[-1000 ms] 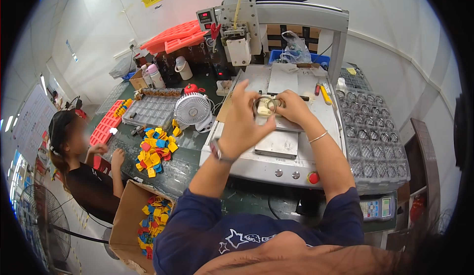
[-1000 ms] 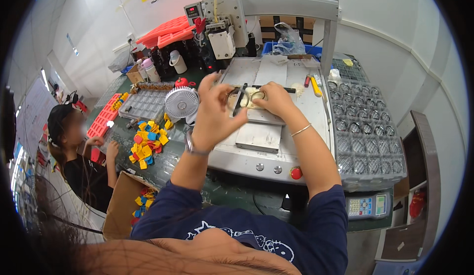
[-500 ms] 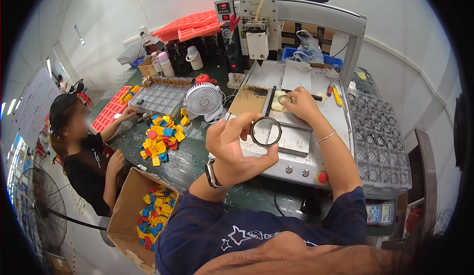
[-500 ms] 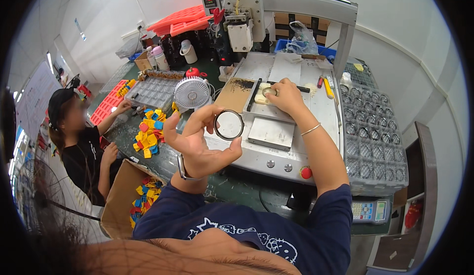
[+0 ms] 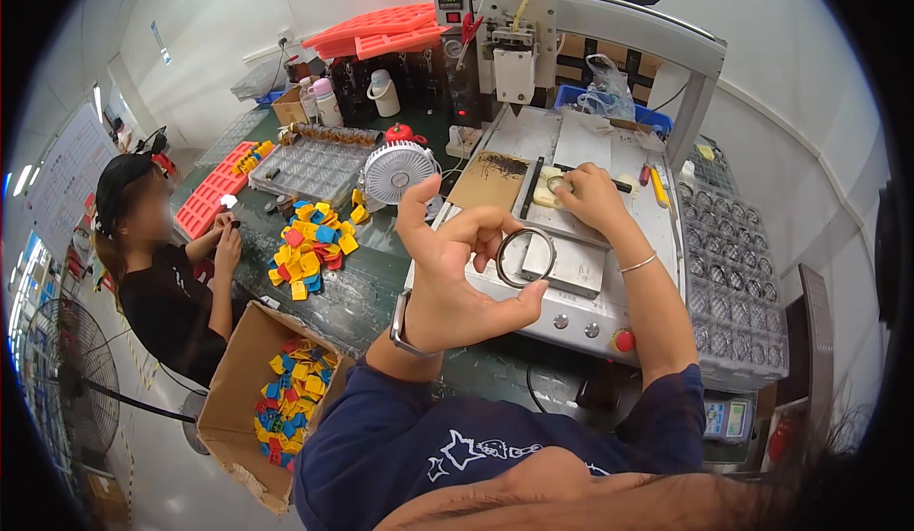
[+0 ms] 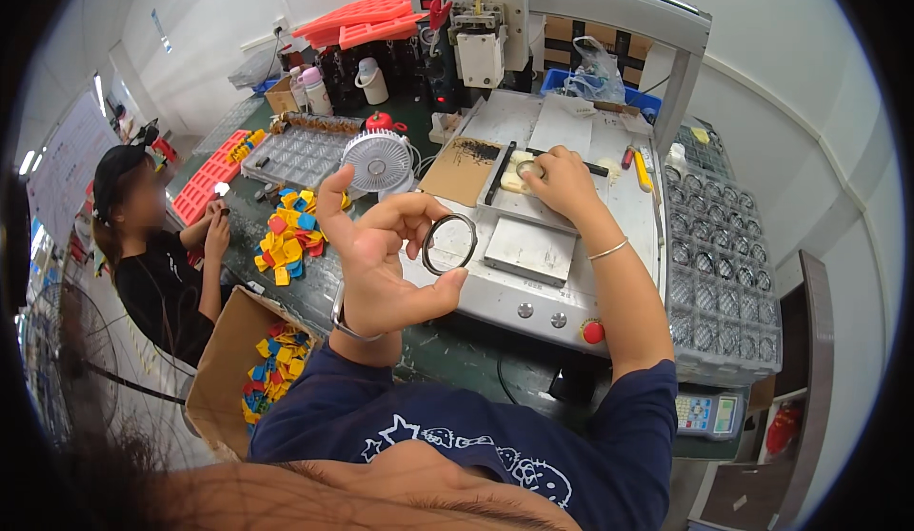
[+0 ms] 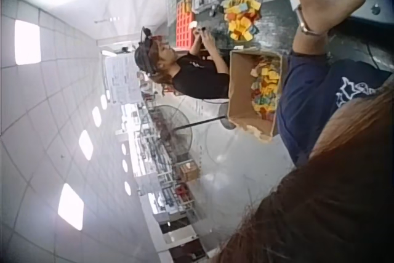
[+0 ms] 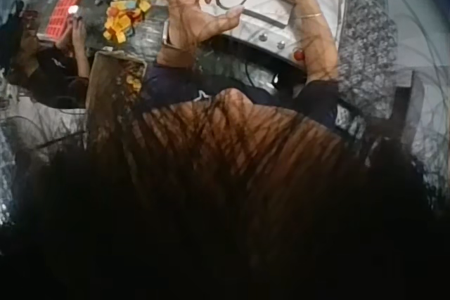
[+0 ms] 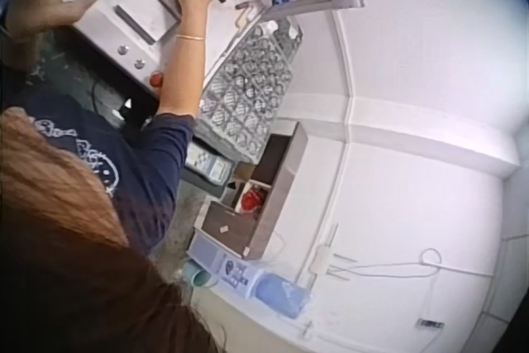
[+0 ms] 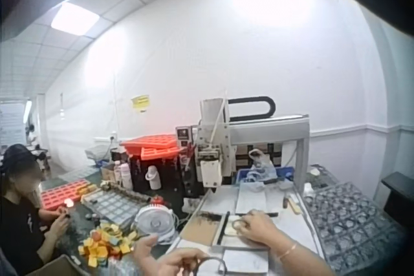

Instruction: The person operates a dispensing machine using a handheld controller, places metal rings into a fixture to test sealant application, and fits seals onto the metal rings by hand.

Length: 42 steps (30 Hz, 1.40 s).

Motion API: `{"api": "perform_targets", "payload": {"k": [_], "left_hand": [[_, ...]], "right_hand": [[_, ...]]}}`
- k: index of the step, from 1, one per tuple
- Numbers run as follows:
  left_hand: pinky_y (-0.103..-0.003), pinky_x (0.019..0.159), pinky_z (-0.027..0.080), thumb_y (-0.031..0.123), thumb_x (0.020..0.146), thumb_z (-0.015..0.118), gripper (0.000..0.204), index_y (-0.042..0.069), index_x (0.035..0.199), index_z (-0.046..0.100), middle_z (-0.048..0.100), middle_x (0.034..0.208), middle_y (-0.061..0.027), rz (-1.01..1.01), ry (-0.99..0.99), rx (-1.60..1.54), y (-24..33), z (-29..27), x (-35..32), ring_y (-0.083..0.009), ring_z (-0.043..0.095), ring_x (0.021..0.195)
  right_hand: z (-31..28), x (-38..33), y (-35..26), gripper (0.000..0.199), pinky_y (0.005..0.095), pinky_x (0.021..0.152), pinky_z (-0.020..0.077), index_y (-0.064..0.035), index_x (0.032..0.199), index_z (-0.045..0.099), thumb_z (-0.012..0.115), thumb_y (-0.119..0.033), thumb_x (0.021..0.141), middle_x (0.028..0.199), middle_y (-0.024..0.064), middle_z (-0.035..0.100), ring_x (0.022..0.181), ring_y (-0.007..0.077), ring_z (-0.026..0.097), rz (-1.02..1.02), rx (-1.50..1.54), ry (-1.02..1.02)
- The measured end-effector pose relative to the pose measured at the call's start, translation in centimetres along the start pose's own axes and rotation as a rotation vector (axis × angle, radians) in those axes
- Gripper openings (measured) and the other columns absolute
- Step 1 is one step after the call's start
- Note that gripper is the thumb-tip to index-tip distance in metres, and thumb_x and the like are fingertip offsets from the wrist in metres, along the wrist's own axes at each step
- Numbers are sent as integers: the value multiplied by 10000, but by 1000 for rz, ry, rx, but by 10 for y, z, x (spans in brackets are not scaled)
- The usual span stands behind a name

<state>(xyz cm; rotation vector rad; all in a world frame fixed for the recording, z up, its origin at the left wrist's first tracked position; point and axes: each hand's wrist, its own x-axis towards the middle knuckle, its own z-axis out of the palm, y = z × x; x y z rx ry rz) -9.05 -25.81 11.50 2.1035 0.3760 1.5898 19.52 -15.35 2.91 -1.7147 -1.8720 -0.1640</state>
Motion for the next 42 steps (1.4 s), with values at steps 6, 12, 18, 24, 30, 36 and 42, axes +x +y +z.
{"api": "perform_targets", "payload": {"k": [6, 12, 18, 24, 30, 36, 42], "left_hand": [[-203, 575, 401, 101, 603, 788, 952, -62, 1315, 178, 554, 941, -102, 29, -86, 103, 5, 0, 0, -86, 461, 630], [-227, 624, 423, 58, 625, 778, 1072, 25, 1368, 6, 566, 966, -141, -10, -94, 96, 11, 1, -4, -107, 472, 684], [-215, 651, 401, 92, 614, 784, 1063, 59, 1363, 30, 605, 969, -117, 87, -15, 125, 13, 1, -7, -99, 488, 717], [-284, 694, 448, 35, 645, 774, 1022, 40, 1370, 54, 556, 1062, -166, 152, -35, 142, 18, -5, -11, -166, 509, 757], [-285, 685, 452, 10, 661, 769, 986, 43, 1359, 74, 555, 1073, -166, 156, -49, 178, 25, -16, -16, -175, 518, 759], [-275, 690, 450, 28, 664, 785, 975, 31, 1356, 99, 558, 1092, -149, 134, -33, 280, 35, -35, -29, -173, 532, 774], [-277, 665, 433, 74, 653, 794, 874, -18, 1327, 244, 552, 1048, -95, -3, 36, 368, 11, -56, -37, -152, 510, 771]], "right_hand": [[-3, -2, 2, 358, 396, 921, 434, -51, 1015, 695, 630, -351, 830, 1063, 143, 604, 1030, 327, 531, -7, 27, -36], [-1, -3, 2, 353, 392, 930, 431, -94, 1087, 693, 603, -341, 852, 1099, 137, 594, 1034, 324, 529, -34, -10, -44], [1, -2, -2, 347, 393, 919, 434, -90, 1049, 701, 620, -347, 831, 1073, 142, 605, 1035, 324, 535, -6, -17, 2], [10, -6, -5, 383, 428, 947, 414, -54, 1063, 680, 626, -344, 819, 1142, 151, 601, 1095, 340, 525, 188, 19, 7], [11, -15, -10, 686, 458, 1144, 192, -58, 1422, 383, 483, -497, 905, 1466, 188, 366, 1391, 307, 298, -217, -131, -249], [3, -17, -19, 720, 468, 1155, 132, -79, 1441, 361, 475, -534, 895, 1486, 147, 355, 1412, 303, 253, -192, -124, -286], [-28, -16, -22, 674, 466, 1149, -46, -161, 1492, 266, 443, -497, 935, 1548, 154, 215, 1460, 319, 26, 4, 582, -217]]}}
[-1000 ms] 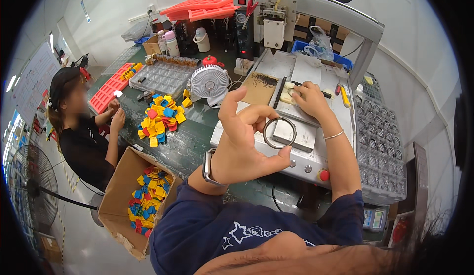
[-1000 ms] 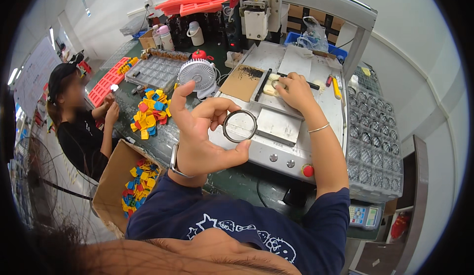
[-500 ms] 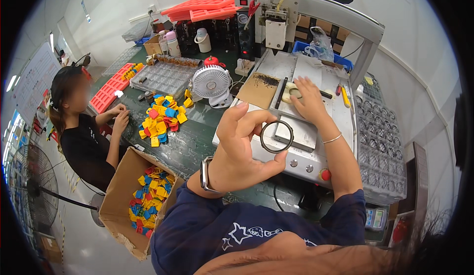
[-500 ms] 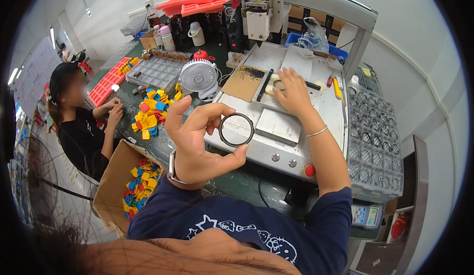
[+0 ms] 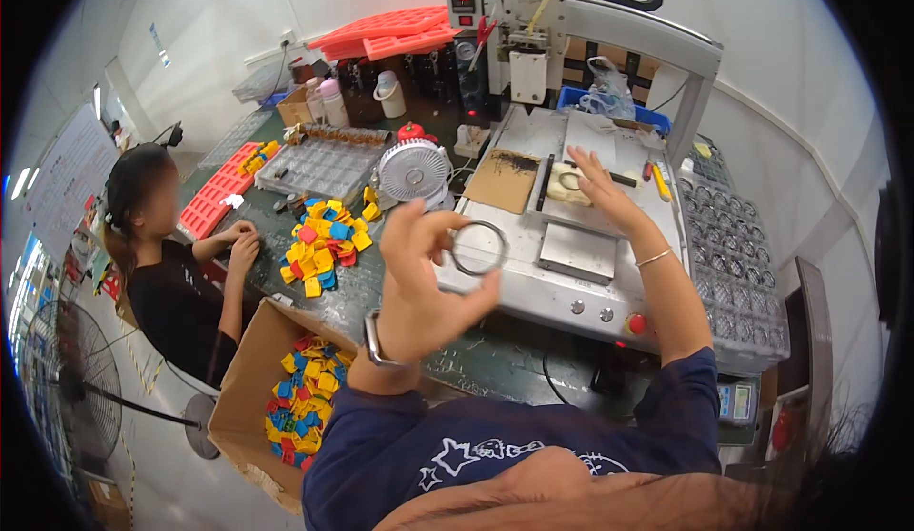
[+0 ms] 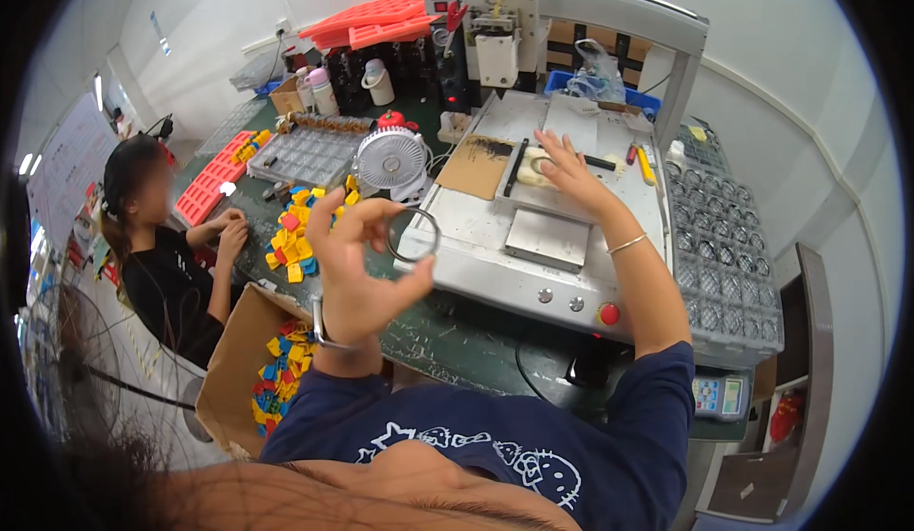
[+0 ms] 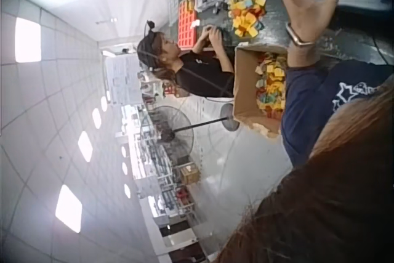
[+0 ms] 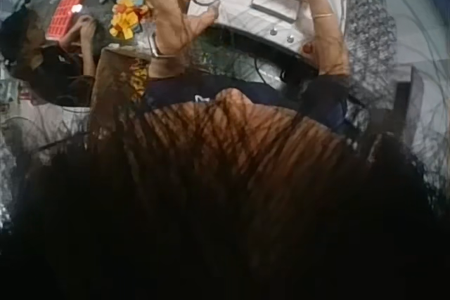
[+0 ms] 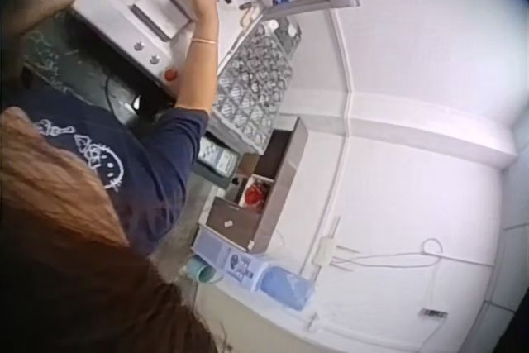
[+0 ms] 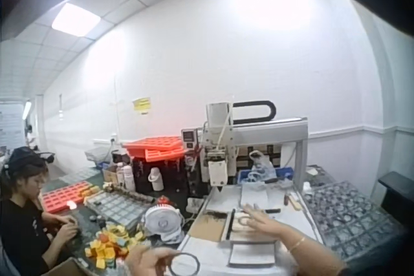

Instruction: The person operates a dispensing machine using a handheld controller, places metal rings into a fixture to test sealant application, and fits seals onto the metal rings by hand.

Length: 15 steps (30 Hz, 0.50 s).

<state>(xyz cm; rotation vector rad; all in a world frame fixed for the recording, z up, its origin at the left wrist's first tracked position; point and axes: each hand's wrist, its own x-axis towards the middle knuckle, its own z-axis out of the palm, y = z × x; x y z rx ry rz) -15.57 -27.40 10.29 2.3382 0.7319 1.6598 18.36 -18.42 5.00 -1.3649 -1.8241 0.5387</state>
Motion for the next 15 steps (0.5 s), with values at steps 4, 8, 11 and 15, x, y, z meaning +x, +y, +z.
{"api": "perform_targets", "payload": {"k": [4, 8, 11, 15], "left_hand": [[-385, 777, 484, 158, 700, 767, 847, -44, 1342, 253, 561, 1028, -186, -191, -141, 230, -61, -14, -5, -327, 587, 890], [-445, 725, 522, 261, 680, 759, 838, -57, 1308, 304, 602, 1010, -264, -400, -421, 695, -139, -20, -14, -397, 620, 899], [-441, 723, 541, 289, 666, 767, 698, -31, 1172, 408, 629, 998, -249, -591, -619, 864, -195, 0, -22, -389, 641, 878], [-438, 793, 543, 300, 682, 757, 592, 15, 1117, 473, 659, 994, -224, -751, -725, 899, -247, 16, -51, -358, 658, 923]], "right_hand": [[-61, -59, -26, 451, 417, 979, 371, -102, 1153, 591, 630, -411, 827, 1225, 156, 544, 1159, 350, 480, -112, -606, -52], [-94, -140, -36, 419, 402, 610, 489, -78, 676, 636, 732, -485, 659, 677, 110, 636, 672, 305, 623, 352, -907, -548], [-90, -177, -30, 486, 408, 611, 482, -68, 661, 632, 750, -537, 614, 701, 131, 639, 690, 316, 621, 541, -878, -684], [-89, -193, -20, 523, 407, 560, 443, -55, 618, 565, 751, -545, 616, 620, 127, 596, 624, 317, 590, 476, -754, -497]]}}
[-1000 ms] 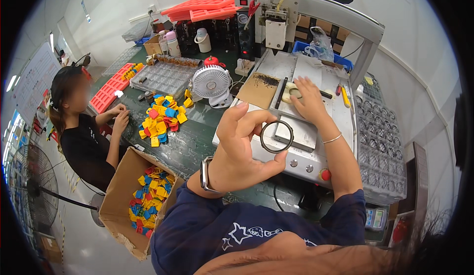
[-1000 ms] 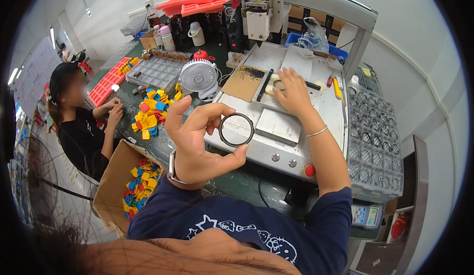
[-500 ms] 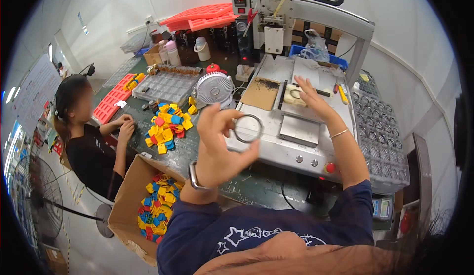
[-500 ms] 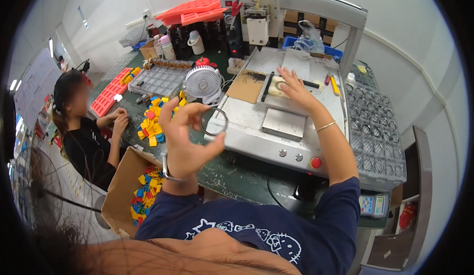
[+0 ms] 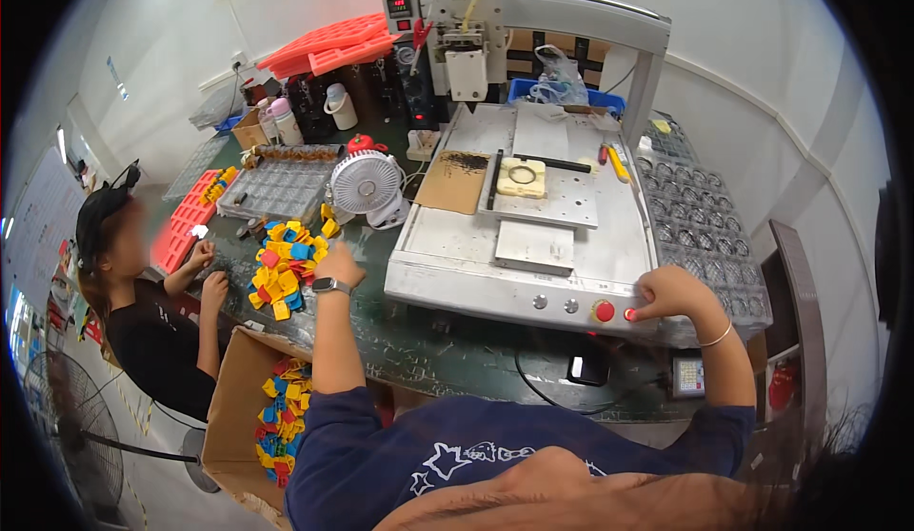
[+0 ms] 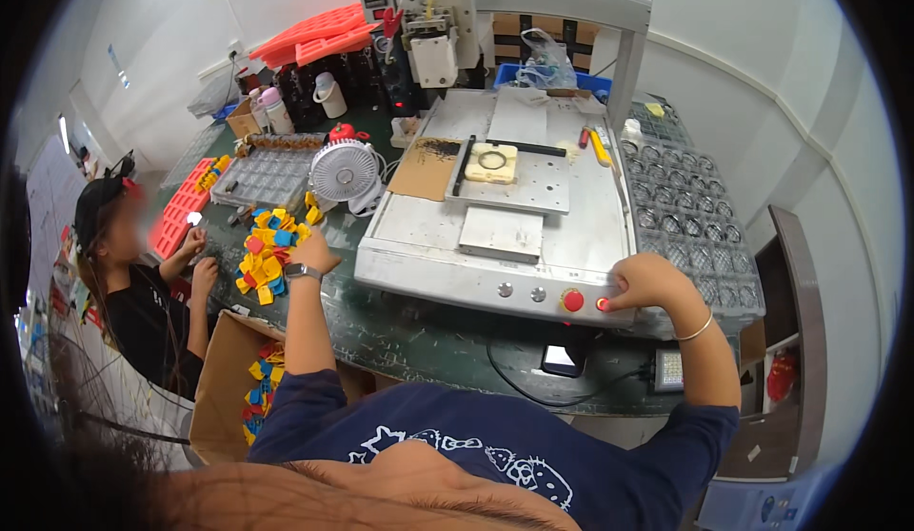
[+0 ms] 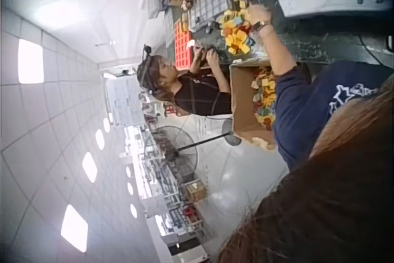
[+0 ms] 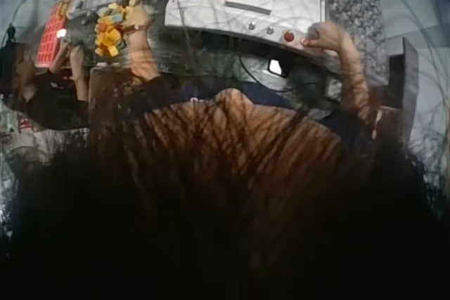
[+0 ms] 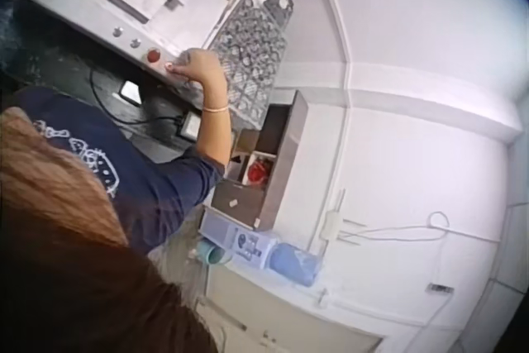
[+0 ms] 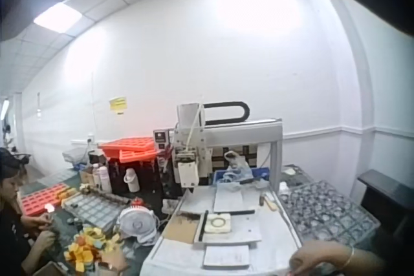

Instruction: The person operates a dispensing machine using a handheld controller, places metal rings into a fixture to test sealant application, and fits seals onto the metal rings by hand.

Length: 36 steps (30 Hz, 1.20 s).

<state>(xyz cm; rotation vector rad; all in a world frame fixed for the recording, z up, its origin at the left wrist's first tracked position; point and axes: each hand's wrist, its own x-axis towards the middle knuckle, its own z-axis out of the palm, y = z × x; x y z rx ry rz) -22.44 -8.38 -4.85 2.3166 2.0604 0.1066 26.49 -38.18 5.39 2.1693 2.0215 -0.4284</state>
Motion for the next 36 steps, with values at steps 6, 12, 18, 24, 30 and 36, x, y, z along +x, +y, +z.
{"api": "perform_targets", "payload": {"k": [6, 12, 18, 24, 30, 36], "left_hand": [[-422, 879, 514, 258, 744, 694, 501, -7, 1148, 563, 629, 1146, -223, -80, -223, 41, -20, 33, -6, -340, 627, 1051], [-460, 754, 529, 390, 708, 742, 469, 67, 1027, 622, 681, 992, -175, -134, 104, 45, 25, -34, -24, -335, 660, 940], [-435, 780, 494, 318, 785, 688, 395, 4, 1001, 583, 648, 951, -188, 516, 761, -316, 119, -120, -27, -356, 620, 893], [-354, 817, 472, 186, 796, 678, 284, -14, 981, 597, 628, 950, -155, 778, 508, -1180, 236, -111, 40, -275, 602, 902], [-395, 771, 476, 123, 775, 645, 205, 4, 935, 601, 627, 916, -146, 858, 744, -995, 235, -44, 65, -310, 597, 859], [-399, 747, 470, 111, 759, 654, 167, 16, 886, 605, 618, 866, -127, 817, 699, -968, 230, -46, 63, -304, 589, 825]], "right_hand": [[2, 7, -1, 489, 414, 569, 462, -74, 663, 622, 719, -549, 600, 655, 129, 620, 646, 316, 610, 6, 24, -10], [-7, 10, -4, 513, 404, 631, 501, -55, 776, 697, 696, -549, 637, 756, 152, 667, 720, 320, 647, 35, -24, -93], [-18, 21, 35, 389, 524, 888, 422, -59, 894, 718, 605, -424, 819, 934, 153, 671, 880, 304, 639, 481, -74, 540], [12, 65, 51, 482, 655, 1049, 191, -43, 1065, 696, 562, -456, 857, 1298, 185, 516, 1302, 365, 350, 664, -39, 446], [-5, 68, 79, 441, 596, 1027, 259, -77, 978, 735, 636, -472, 811, 1234, 171, 558, 1251, 369, 392, 726, 117, 482], [8, 58, 105, 482, 538, 1015, 264, -46, 1005, 721, 592, -481, 843, 1285, 191, 507, 1255, 361, 360, 868, -239, 615]]}}
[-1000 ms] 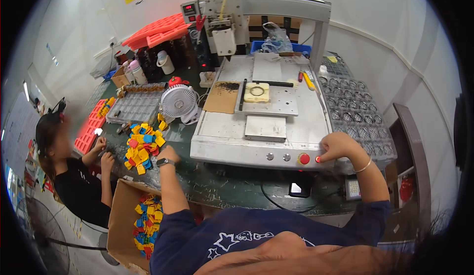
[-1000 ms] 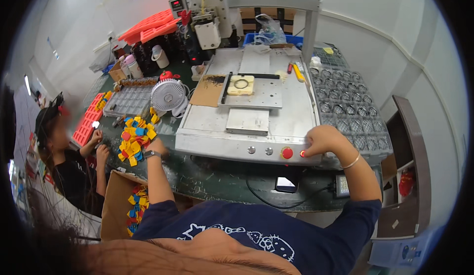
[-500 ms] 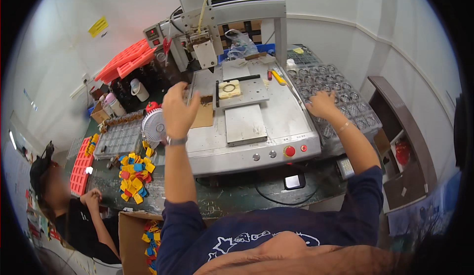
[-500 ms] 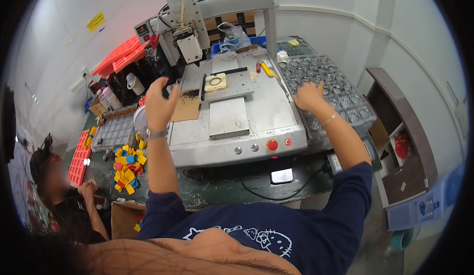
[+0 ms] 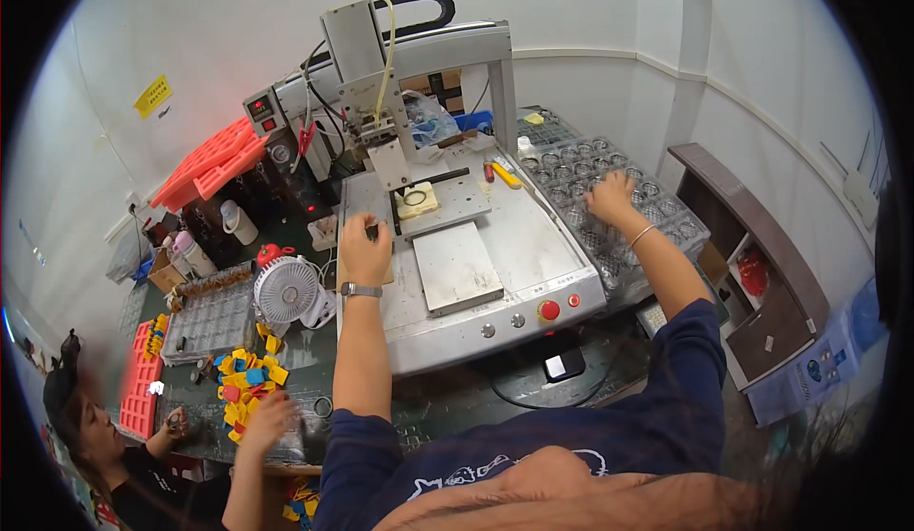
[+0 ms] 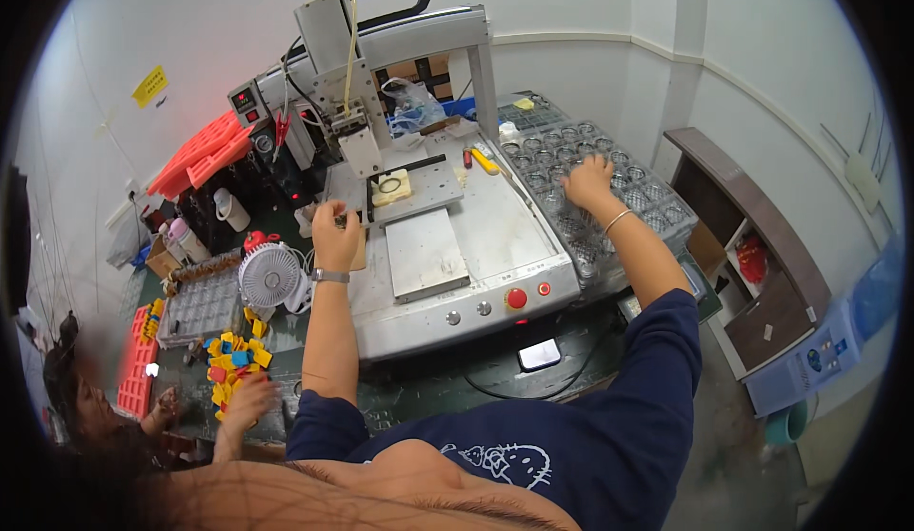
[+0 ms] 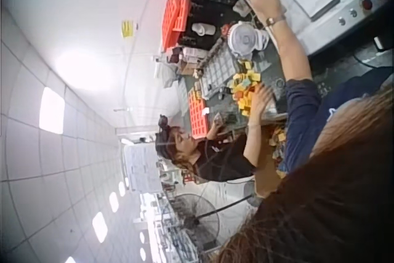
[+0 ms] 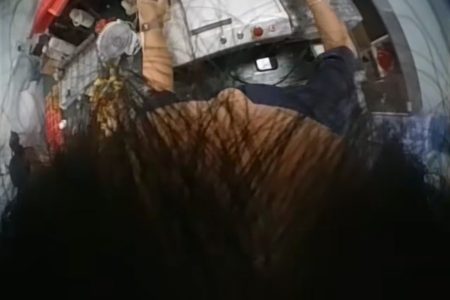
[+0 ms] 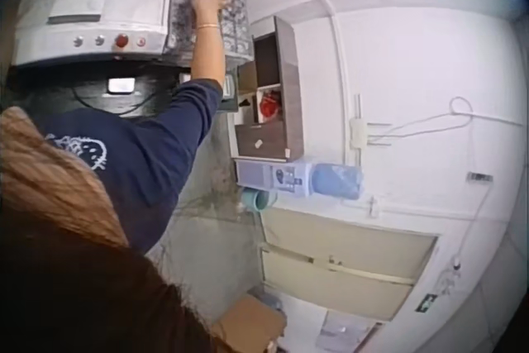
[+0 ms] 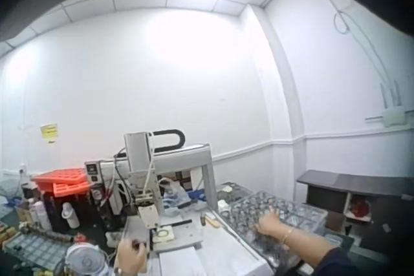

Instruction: The person operates a dispensing machine using a handheld controller, places metal rings into a fixture to test sealant application, and fits seals onto the metal rings by hand.

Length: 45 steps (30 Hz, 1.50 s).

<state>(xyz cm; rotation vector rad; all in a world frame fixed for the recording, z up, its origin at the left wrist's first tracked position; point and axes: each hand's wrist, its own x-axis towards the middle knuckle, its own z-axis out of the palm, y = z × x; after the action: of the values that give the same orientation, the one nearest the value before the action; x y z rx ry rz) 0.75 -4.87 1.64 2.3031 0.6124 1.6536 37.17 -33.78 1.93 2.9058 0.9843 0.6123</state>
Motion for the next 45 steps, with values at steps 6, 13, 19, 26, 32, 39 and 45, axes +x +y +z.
{"api": "perform_targets", "payload": {"k": [6, 13, 19, 26, 32, 39, 45], "left_hand": [[-405, 738, 461, 113, 756, 652, 152, 20, 861, 596, 611, 858, -130, 30, 18, 34, 2, -1, 0, -320, 576, 825], [-412, 763, 447, 132, 752, 648, 149, 33, 855, 604, 611, 848, -118, 55, 5, 37, 5, -3, 0, -319, 576, 836], [-414, 760, 437, 140, 746, 648, 133, 49, 837, 611, 615, 844, -111, 65, 14, 73, 6, -4, 0, -314, 575, 825], [-412, 746, 432, 136, 745, 646, 136, 49, 841, 606, 615, 831, -107, 58, 40, 107, 7, -4, 0, -313, 575, 805], [-411, 748, 431, 139, 750, 646, 129, 56, 843, 610, 617, 829, -99, 42, 44, 100, 6, -5, 0, -308, 577, 807], [-413, 761, 427, 149, 755, 649, 123, 67, 840, 614, 619, 827, -84, 23, 21, 97, 7, -6, 0, -295, 582, 813], [-419, 744, 422, 144, 749, 653, 105, 71, 809, 608, 623, 804, -77, 32, 25, 97, 9, -6, 0, -287, 586, 804]], "right_hand": [[19, 5, -3, 570, 534, 1046, 239, 6, 1109, 662, 521, -501, 889, 1306, 213, 474, 1283, 377, 329, 4, 27, -271], [7, 31, 36, 551, 531, 1066, 216, 4, 1102, 671, 523, -481, 885, 1316, 205, 467, 1275, 372, 337, 21, -171, 224], [36, 26, 42, 622, 570, 1091, 183, -28, 1205, 628, 485, -543, 887, 1449, 255, 328, 1371, 447, 200, 72, 37, -380], [19, 47, 86, 577, 544, 1101, 183, -23, 1156, 655, 505, -510, 886, 1436, 227, 364, 1366, 422, 223, 83, 98, 14], [31, 30, 84, 570, 543, 1096, 198, -61, 1175, 653, 571, -518, 846, 1425, 221, 390, 1362, 408, 243, 163, -12, -302], [36, 63, 128, 563, 546, 1058, 256, -57, 1180, 647, 606, -492, 826, 1378, 210, 428, 1313, 398, 309, 243, 6, 45], [37, 40, 122, 596, 524, 1070, 224, -60, 1224, 619, 617, -487, 807, 1437, 197, 391, 1352, 407, 267, 343, -46, -263]]}}
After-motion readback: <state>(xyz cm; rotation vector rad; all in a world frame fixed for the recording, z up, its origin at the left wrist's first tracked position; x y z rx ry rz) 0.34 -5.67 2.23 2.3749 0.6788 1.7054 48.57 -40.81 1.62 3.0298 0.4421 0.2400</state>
